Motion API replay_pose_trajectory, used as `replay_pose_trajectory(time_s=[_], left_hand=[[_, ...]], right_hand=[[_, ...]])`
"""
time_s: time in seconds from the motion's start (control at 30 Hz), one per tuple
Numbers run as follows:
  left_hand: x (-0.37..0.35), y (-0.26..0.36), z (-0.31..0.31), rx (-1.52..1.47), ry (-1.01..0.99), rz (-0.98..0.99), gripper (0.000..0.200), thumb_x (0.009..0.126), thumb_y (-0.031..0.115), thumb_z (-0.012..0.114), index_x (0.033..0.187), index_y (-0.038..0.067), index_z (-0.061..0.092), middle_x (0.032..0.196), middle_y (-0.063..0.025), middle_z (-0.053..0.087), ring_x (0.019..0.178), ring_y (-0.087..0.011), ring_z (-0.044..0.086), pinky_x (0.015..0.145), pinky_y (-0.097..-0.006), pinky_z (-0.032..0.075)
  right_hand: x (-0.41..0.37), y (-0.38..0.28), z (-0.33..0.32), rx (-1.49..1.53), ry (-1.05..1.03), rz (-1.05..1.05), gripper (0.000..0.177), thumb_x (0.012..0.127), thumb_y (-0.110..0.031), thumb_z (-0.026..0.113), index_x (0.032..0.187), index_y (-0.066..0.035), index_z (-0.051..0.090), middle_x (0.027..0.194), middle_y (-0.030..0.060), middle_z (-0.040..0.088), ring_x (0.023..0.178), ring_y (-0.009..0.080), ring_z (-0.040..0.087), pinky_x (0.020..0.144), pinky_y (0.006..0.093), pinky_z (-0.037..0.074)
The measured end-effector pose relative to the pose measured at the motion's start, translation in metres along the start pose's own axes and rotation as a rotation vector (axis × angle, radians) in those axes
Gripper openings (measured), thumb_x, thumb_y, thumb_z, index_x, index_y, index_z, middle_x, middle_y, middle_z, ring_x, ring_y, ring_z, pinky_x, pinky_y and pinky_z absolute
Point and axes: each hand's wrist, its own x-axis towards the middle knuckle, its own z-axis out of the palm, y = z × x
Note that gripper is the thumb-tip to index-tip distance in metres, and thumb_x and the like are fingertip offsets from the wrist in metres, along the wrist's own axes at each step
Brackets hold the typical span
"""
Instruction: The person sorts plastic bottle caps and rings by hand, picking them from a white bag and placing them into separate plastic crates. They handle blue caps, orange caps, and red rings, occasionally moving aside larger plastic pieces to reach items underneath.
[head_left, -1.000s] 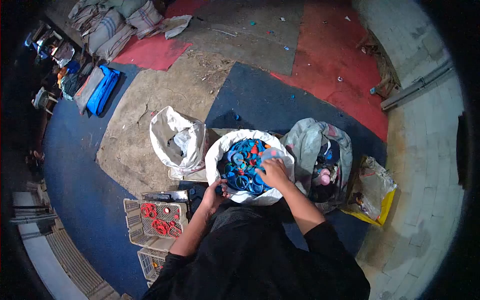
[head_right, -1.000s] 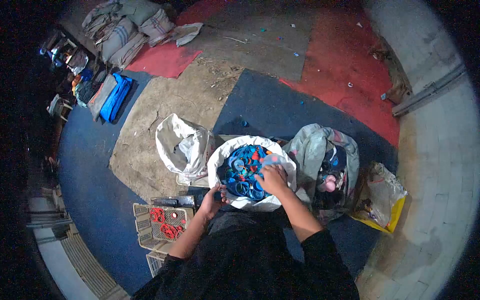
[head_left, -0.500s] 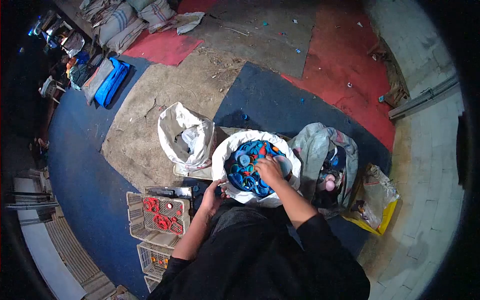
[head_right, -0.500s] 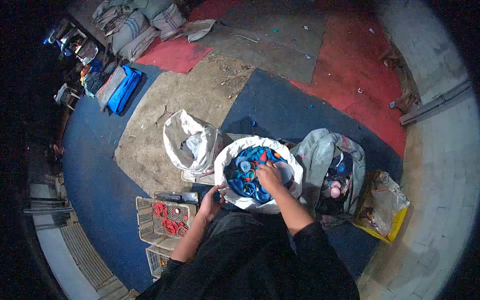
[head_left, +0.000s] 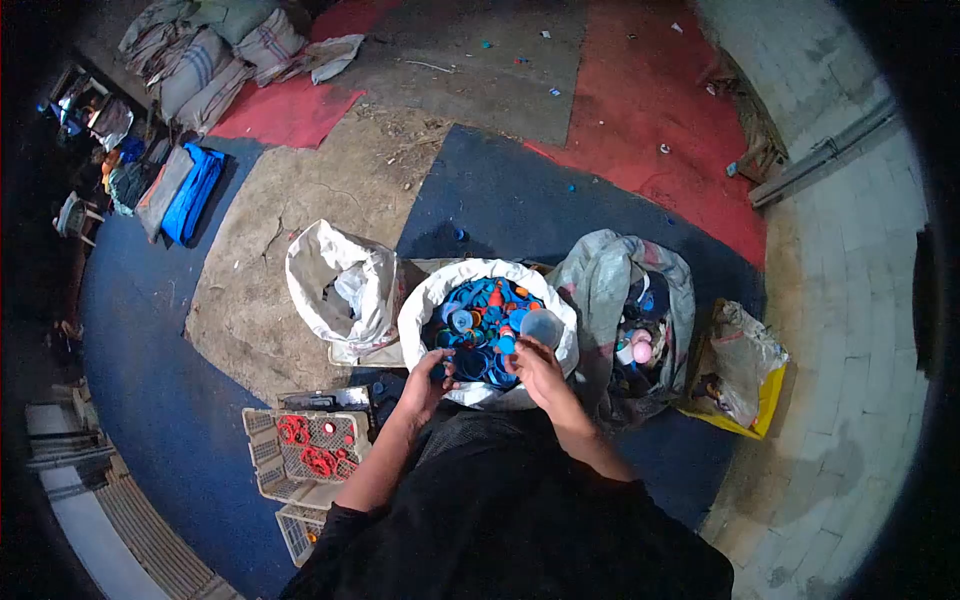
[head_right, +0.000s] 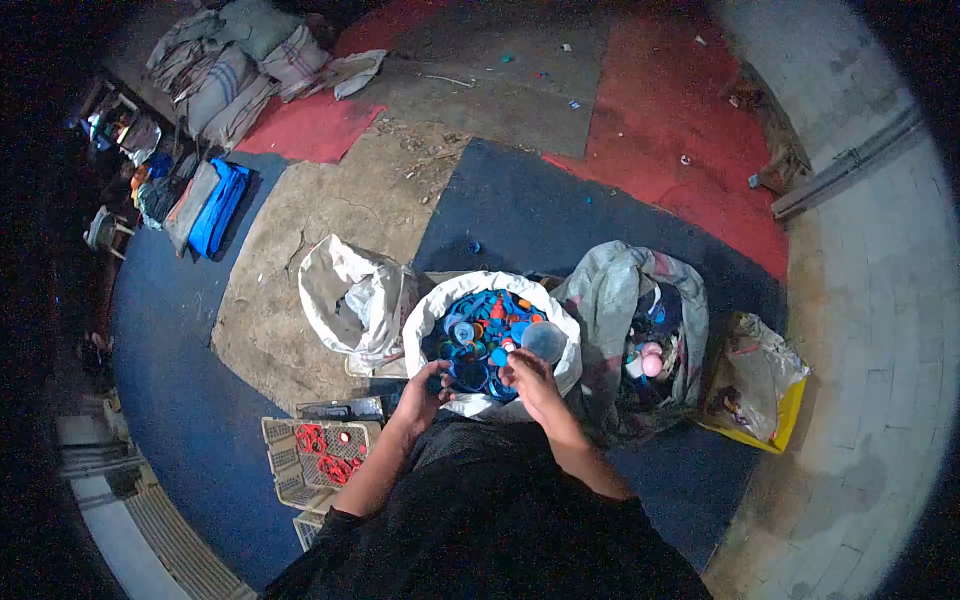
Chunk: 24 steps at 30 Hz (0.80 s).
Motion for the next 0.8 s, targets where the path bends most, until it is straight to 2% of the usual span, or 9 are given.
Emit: replay_pose_trajectory(time_s=[0.07, 0.17, 0.2, 0.3, 0.4, 0.5, 0.6, 0.7, 0.8], left_hand=[[0.004, 0.001, 0.005, 0.012, -0.017, 0.003, 0.034, 0.103, 0.036, 0.056, 0.122, 0.007, 0.06, 0.086, -0.001, 0.053, 0.073, -0.0139, 0.05, 0.081, -0.036, 0.052], [0.002, 0.007, 0.014, 0.054, -0.037, -0.01, 0.035, 0.103, 0.037, 0.055, 0.122, 0.007, 0.06, 0.085, -0.0007, 0.054, 0.073, -0.0141, 0.052, 0.081, -0.0368, 0.052], [0.002, 0.007, 0.014, 0.058, -0.031, -0.011, 0.035, 0.103, 0.037, 0.055, 0.122, 0.007, 0.06, 0.085, -0.0006, 0.054, 0.073, -0.0141, 0.051, 0.081, -0.037, 0.052], [0.001, 0.005, 0.011, 0.057, -0.02, -0.022, 0.036, 0.103, 0.037, 0.055, 0.122, 0.007, 0.06, 0.085, -0.0003, 0.054, 0.071, -0.0142, 0.049, 0.082, -0.0374, 0.052], [0.002, 0.004, 0.004, 0.035, -0.015, -0.04, 0.036, 0.103, 0.037, 0.055, 0.122, 0.007, 0.06, 0.085, -0.0003, 0.054, 0.07, -0.0143, 0.048, 0.082, -0.0374, 0.052], [0.002, 0.001, 0.0, 0.019, -0.012, -0.039, 0.035, 0.103, 0.036, 0.055, 0.121, 0.007, 0.061, 0.085, -0.0005, 0.054, 0.069, -0.0145, 0.047, 0.082, -0.0373, 0.052], [0.003, 0.001, -0.001, 0.01, -0.02, -0.036, 0.034, 0.103, 0.036, 0.055, 0.12, 0.008, 0.061, 0.085, -0.0007, 0.054, 0.07, -0.0147, 0.048, 0.081, -0.0373, 0.052], [0.003, 0.001, -0.001, 0.007, -0.022, -0.039, 0.033, 0.103, 0.037, 0.055, 0.119, 0.008, 0.061, 0.086, -0.0009, 0.055, 0.07, -0.0151, 0.048, 0.08, -0.0366, 0.052], [0.002, 0.001, 0.003, -0.039, -0.009, -0.058, 0.036, 0.104, 0.041, 0.053, 0.119, 0.008, 0.061, 0.086, -0.002, 0.055, 0.07, -0.016, 0.05, 0.078, -0.0359, 0.053]], right_hand=[[-0.002, 0.0, -0.001, 0.06, -0.02, -0.001, 0.015, 0.102, -0.016, 0.064, 0.112, -0.005, 0.064, 0.11, 0.0121, 0.072, 0.089, 0.0168, 0.067, 0.074, 0.0301, 0.052], [-0.005, -0.004, 0.007, -0.148, 0.031, -0.064, 0.012, 0.101, -0.013, 0.063, 0.109, -0.004, 0.064, 0.111, 0.0121, 0.071, 0.091, 0.0177, 0.068, 0.075, 0.0308, 0.055], [-0.006, -0.007, 0.006, -0.321, -0.007, -0.153, 0.008, 0.099, -0.008, 0.065, 0.106, -0.003, 0.063, 0.114, 0.0133, 0.071, 0.094, 0.0169, 0.07, 0.076, 0.0311, 0.057], [-0.007, -0.007, 0.008, -0.36, -0.052, -0.278, 0.011, 0.096, -0.004, 0.07, 0.101, -0.002, 0.06, 0.116, 0.0144, 0.071, 0.095, 0.0136, 0.069, 0.077, 0.0292, 0.056], [0.003, -0.004, -0.005, -0.651, -0.077, -0.32, 0.023, 0.093, -0.002, 0.072, 0.108, -0.002, 0.055, 0.116, 0.0137, 0.071, 0.098, 0.0117, 0.068, 0.078, 0.0275, 0.056], [-0.002, -0.011, 0.016, -0.614, -0.075, -0.535, 0.036, 0.093, -0.004, 0.074, 0.118, -0.005, 0.048, 0.115, 0.0135, 0.071, 0.098, 0.0122, 0.068, 0.078, 0.0262, 0.055], [-0.003, -0.014, 0.022, -0.523, -0.042, -0.375, 0.048, 0.092, -0.001, 0.073, 0.127, -0.009, 0.042, 0.119, 0.017, 0.07, 0.101, 0.0194, 0.071, 0.082, 0.0304, 0.056], [-0.011, -0.025, 0.032, -0.257, -0.022, -0.135, 0.04, 0.097, -0.002, 0.067, 0.128, -0.01, 0.044, 0.124, 0.0221, 0.068, 0.104, 0.0281, 0.072, 0.087, 0.0371, 0.058], [-0.016, -0.033, 0.039, 0.131, -0.091, 0.034, 0.034, 0.101, -0.005, 0.06, 0.131, -0.01, 0.045, 0.126, 0.0245, 0.067, 0.11, 0.0332, 0.071, 0.089, 0.0409, 0.058]])
